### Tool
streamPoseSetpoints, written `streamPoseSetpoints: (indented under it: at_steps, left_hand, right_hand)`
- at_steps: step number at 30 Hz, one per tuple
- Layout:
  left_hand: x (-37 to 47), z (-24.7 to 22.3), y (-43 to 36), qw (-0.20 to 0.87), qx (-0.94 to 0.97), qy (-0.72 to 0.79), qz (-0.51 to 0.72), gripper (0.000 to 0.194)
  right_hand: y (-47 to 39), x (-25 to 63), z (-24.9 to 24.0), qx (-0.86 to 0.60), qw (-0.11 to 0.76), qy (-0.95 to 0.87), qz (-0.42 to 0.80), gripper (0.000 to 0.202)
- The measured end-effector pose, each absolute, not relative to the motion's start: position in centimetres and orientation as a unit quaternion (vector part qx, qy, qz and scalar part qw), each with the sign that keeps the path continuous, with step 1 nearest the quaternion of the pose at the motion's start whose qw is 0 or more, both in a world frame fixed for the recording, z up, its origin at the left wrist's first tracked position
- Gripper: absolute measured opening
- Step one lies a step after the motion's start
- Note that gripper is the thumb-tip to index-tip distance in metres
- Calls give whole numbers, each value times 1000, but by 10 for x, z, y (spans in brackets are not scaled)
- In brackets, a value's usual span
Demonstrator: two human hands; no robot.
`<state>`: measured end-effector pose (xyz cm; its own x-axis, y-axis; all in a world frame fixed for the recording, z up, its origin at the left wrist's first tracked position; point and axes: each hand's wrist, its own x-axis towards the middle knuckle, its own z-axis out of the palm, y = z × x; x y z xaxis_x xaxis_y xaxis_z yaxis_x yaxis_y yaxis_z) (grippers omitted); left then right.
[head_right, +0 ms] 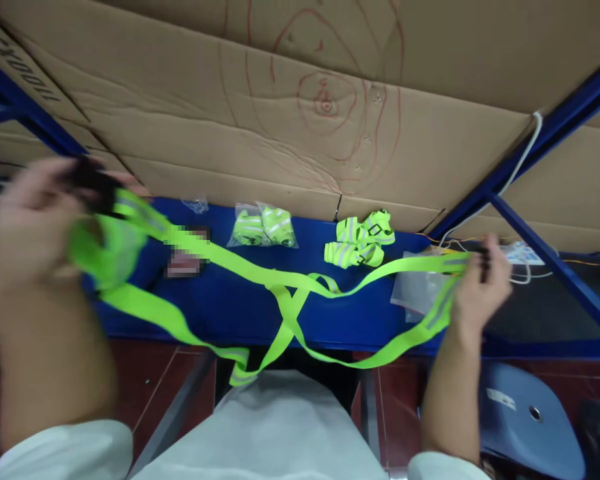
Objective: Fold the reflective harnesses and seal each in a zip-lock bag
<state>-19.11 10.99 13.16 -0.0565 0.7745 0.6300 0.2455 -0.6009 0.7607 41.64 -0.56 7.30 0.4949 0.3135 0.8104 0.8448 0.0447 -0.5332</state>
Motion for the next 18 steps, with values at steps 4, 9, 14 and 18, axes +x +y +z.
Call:
streamPoseSetpoints:
  at_steps: [4,9,14,18]
  left_hand:
    - [-89,135,120,179,767,363,497,38]
    - [-6,152,120,109,861,284,408,37]
    - [12,163,124,89,860,265,426,37]
    - [14,163,134,70,852,286,433,38]
  right_hand:
    - [43,311,76,-591,479,-621,-189,56]
    - [87,225,109,-524,446,-713,-133,64]
    - [99,199,137,-503,416,-751,-100,63]
    - [110,203,139,-525,437,-724,-94,63]
